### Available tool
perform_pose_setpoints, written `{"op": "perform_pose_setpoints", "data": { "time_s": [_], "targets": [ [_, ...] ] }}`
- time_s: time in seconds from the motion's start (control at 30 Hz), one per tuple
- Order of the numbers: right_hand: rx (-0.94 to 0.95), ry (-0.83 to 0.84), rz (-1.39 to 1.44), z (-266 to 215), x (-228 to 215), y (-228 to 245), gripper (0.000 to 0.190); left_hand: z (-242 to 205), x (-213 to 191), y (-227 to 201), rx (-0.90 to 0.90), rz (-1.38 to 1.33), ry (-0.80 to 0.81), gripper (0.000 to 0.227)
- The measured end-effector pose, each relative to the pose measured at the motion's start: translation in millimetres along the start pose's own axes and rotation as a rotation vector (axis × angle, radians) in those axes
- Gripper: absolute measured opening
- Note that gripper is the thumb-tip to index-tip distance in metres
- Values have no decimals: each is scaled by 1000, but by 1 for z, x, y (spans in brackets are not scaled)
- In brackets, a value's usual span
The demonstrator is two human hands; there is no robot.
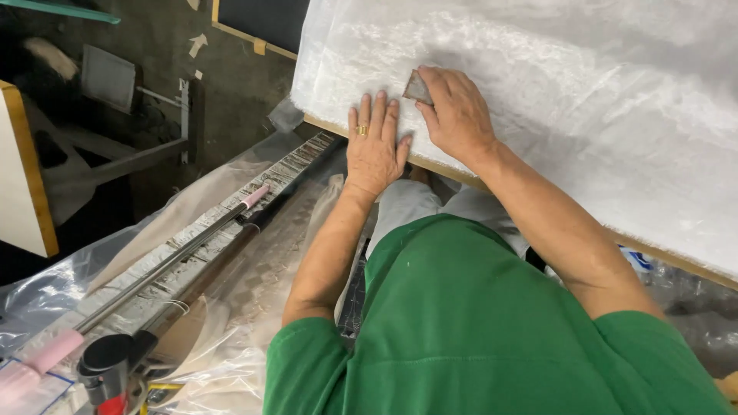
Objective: The person smooths a large white fabric on a table, places a beige paper pattern on top, and secures it with padlocks. They then use shears to cut the fabric along the pattern's edge.
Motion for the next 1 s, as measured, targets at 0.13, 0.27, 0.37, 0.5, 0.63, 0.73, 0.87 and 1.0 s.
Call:
{"op": "perform_pose_setpoints", "data": {
  "time_s": [0.13, 0.27, 0.37, 0.5, 0.63, 0.73, 0.87, 1.0],
  "targets": [
    [-55, 19, -150, 0, 21, 8, 48, -3, -8, 18, -47, -47, 1, 60],
    [-48, 48, -218, -10, 58, -21, 52, -4, -2, 21, -40, -137, 64, 62],
    [-68, -166, -238, -34, 31, -11, 68, -13, 2, 22, 37, -81, -64, 67],
    [121, -254, -370, -115, -14, -37, 52, -10, -4, -41, 271, -83, -153, 61],
    [356, -336, -505, -211, -56, -82, 52, -4, 15, -132, 520, -146, -152, 59],
    [515, -378, -557, -273, -85, -116, 56, 2, 31, -189, 624, -170, -139, 58],
    [670, -415, -615, -350, -132, -159, 61, 12, 33, -263, 683, -178, -74, 58],
    [773, -459, -579, -427, -168, -207, 64, 13, 43, -299, 725, -132, -28, 61]
  ]
}}
Point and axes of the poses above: each hand's wrist, its own z-axis towards the middle knuckle, its own x-axis out of the palm, y = z × x, the point moved 9 cm from there along z, towards the middle knuckle, and after that the axes turned 2 degrees about -y, right-handed, at the moved point
